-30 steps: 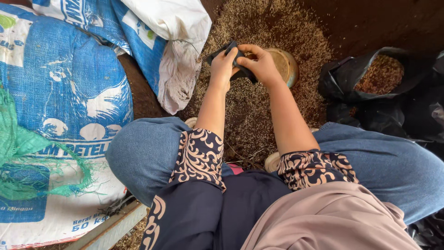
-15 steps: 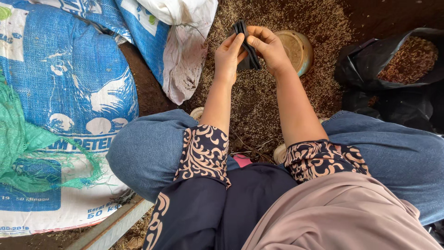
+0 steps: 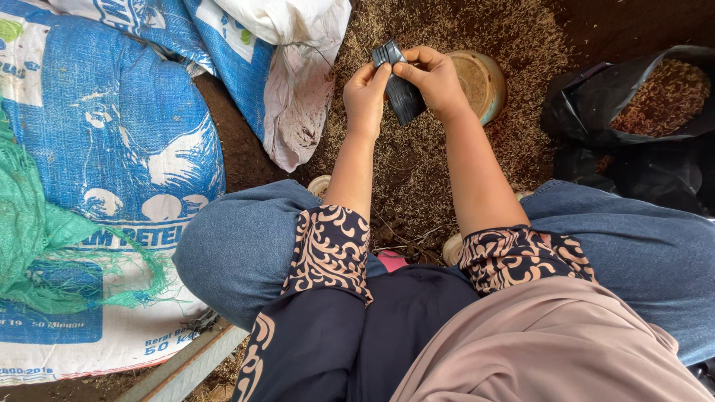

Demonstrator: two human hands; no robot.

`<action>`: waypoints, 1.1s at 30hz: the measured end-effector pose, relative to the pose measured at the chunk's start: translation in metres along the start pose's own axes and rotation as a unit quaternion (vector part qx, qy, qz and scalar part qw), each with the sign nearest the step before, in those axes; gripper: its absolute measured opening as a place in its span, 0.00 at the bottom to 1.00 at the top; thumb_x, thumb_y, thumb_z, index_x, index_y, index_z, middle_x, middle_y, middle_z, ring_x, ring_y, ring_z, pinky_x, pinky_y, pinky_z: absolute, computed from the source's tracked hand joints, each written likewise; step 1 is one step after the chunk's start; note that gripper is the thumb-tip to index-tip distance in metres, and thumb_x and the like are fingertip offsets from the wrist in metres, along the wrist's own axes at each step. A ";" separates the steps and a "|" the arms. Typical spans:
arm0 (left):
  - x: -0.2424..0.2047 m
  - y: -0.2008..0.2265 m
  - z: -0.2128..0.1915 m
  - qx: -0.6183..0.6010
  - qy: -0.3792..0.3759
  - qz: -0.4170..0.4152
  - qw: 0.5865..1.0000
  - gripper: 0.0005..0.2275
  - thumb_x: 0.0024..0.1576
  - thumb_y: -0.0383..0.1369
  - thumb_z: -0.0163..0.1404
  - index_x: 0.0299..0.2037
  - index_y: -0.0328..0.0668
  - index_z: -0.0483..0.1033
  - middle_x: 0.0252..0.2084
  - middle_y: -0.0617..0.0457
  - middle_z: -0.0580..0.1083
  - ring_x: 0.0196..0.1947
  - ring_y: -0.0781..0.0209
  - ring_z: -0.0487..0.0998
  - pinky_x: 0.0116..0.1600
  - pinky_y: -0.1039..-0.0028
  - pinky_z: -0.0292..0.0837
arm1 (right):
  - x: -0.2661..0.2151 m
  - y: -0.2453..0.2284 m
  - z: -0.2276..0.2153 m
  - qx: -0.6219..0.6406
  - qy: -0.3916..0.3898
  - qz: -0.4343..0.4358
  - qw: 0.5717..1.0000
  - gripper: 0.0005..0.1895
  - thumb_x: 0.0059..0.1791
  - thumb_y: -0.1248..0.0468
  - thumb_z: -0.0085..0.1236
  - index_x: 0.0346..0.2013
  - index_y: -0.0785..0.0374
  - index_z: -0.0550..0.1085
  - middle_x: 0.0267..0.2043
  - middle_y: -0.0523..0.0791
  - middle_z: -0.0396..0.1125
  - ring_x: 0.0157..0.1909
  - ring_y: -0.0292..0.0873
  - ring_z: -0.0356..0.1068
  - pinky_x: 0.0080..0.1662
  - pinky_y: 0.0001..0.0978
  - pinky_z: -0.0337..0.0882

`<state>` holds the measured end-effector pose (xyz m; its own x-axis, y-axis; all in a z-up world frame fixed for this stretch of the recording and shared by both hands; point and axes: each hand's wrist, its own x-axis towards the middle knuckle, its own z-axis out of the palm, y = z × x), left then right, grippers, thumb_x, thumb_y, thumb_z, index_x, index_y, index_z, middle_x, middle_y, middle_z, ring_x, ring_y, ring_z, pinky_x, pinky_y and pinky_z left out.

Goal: The person scoops grains from a large pile on the floor using a scoop and fills black plastic bags. The person then folds the top of each bag to close it and places the filled bags aside.

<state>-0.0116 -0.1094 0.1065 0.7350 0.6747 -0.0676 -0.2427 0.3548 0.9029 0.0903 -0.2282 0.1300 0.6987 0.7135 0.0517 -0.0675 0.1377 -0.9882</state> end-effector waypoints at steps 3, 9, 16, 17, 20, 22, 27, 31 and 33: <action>-0.003 0.002 0.000 -0.016 0.001 -0.011 1.000 0.10 0.63 0.29 0.53 0.49 0.27 0.79 0.41 0.52 0.78 0.39 0.69 0.76 0.48 0.76 0.71 | 0.001 0.000 0.000 0.038 0.023 0.063 0.997 0.06 0.54 0.62 0.63 0.41 0.62 0.80 0.36 0.38 0.75 0.36 0.30 0.70 0.42 0.24 0.72; -0.010 0.017 0.009 0.175 0.058 0.037 0.982 0.07 0.60 0.31 0.54 0.42 0.35 0.81 0.35 0.54 0.79 0.32 0.70 0.76 0.41 0.76 0.72 | -0.004 -0.007 0.003 0.061 0.021 0.074 0.995 0.09 0.56 0.60 0.61 0.42 0.63 0.80 0.36 0.38 0.75 0.35 0.30 0.69 0.41 0.25 0.71; -0.011 0.023 0.005 0.392 0.093 0.053 0.914 0.08 0.59 0.34 0.54 0.34 0.37 0.78 0.29 0.50 0.79 0.27 0.63 0.76 0.36 0.68 0.74 | -0.004 -0.009 0.009 -0.110 0.012 0.037 0.993 0.11 0.54 0.62 0.59 0.48 0.65 0.78 0.39 0.41 0.75 0.39 0.32 0.71 0.44 0.27 0.72; -0.010 0.023 0.002 0.390 0.097 0.069 0.913 0.07 0.59 0.34 0.52 0.35 0.38 0.77 0.30 0.50 0.78 0.28 0.61 0.77 0.37 0.67 0.74 | -0.001 -0.007 0.009 -0.103 0.031 0.039 0.993 0.12 0.55 0.62 0.57 0.49 0.64 0.78 0.39 0.40 0.76 0.39 0.32 0.72 0.44 0.27 0.73; -0.003 0.018 -0.009 0.402 0.113 0.128 0.900 0.07 0.60 0.33 0.49 0.38 0.38 0.75 0.30 0.49 0.78 0.29 0.55 0.79 0.39 0.63 0.74 | 0.007 0.001 0.005 -0.118 0.087 0.036 0.989 0.13 0.55 0.62 0.53 0.50 0.64 0.77 0.39 0.40 0.76 0.39 0.33 0.73 0.44 0.28 0.74; 0.004 0.013 -0.020 0.429 0.127 0.182 0.876 0.07 0.60 0.32 0.49 0.40 0.37 0.75 0.31 0.46 0.77 0.30 0.49 0.79 0.39 0.59 0.73 | 0.012 0.004 0.003 -0.176 0.124 0.032 0.976 0.11 0.55 0.62 0.52 0.48 0.64 0.77 0.38 0.42 0.75 0.38 0.36 0.73 0.43 0.30 0.73; 0.017 0.002 -0.055 0.429 0.166 0.102 0.882 0.07 0.63 0.32 0.45 0.42 0.35 0.71 0.36 0.43 0.77 0.36 0.47 0.79 0.45 0.58 0.72 | 0.013 -0.003 -0.020 -0.300 0.214 -0.003 0.930 0.09 0.57 0.63 0.50 0.41 0.65 0.75 0.36 0.46 0.74 0.37 0.41 0.73 0.42 0.36 0.72; 0.018 0.013 -0.082 0.404 0.199 0.106 0.887 0.07 0.63 0.30 0.44 0.44 0.32 0.70 0.46 0.39 0.74 0.43 0.46 0.77 0.49 0.59 0.71 | 0.015 -0.008 -0.048 -0.048 0.320 0.181 0.929 0.11 0.57 0.61 0.40 0.43 0.58 0.72 0.34 0.43 0.72 0.33 0.37 0.71 0.37 0.33 0.73; 0.015 0.025 -0.095 0.322 0.201 0.003 0.925 0.09 0.65 0.30 0.41 0.47 0.31 0.70 0.48 0.39 0.75 0.42 0.49 0.79 0.48 0.61 0.75 | 0.016 -0.002 -0.065 -0.133 0.326 0.099 0.931 0.10 0.58 0.62 0.42 0.44 0.61 0.73 0.36 0.42 0.72 0.36 0.37 0.71 0.41 0.32 0.73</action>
<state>-0.0668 -0.0288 0.0876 0.4079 0.9078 -0.0972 0.2759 -0.0211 0.9610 0.1480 -0.2624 0.1236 0.9808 0.1258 -0.1487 -0.1234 -0.1895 -0.9741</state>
